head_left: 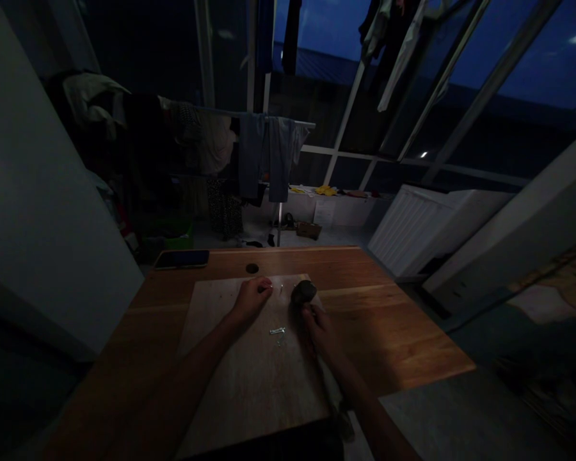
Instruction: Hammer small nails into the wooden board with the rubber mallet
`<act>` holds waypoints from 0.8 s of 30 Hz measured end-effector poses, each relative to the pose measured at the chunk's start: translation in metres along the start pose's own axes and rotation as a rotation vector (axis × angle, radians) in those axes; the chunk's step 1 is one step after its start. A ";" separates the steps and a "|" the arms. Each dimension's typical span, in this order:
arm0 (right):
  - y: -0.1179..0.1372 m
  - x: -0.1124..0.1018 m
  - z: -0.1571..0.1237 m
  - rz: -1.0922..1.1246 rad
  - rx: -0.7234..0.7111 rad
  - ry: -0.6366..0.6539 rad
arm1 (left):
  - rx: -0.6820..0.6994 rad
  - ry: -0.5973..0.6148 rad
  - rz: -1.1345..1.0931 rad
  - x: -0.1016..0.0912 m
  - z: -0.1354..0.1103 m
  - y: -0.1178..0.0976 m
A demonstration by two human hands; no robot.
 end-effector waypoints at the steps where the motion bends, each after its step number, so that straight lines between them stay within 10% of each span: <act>1: 0.005 0.001 0.003 0.013 0.014 -0.001 | -0.007 0.002 0.000 0.000 0.000 0.001; 11: 0.056 0.010 0.037 0.049 -0.026 0.113 | 0.000 0.029 0.009 0.001 -0.003 -0.005; 24: 0.051 0.029 0.042 -0.059 -0.111 0.139 | -0.047 0.051 -0.003 -0.002 -0.001 -0.006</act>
Point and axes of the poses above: each hand's wrist, its own z-axis towards the middle knuckle, its own x-axis out of the palm, y = z × x, the point moved 1 cm from there along z, towards the middle knuckle, and after that the axes turned 7 degrees about y, right-handed, at the moved point
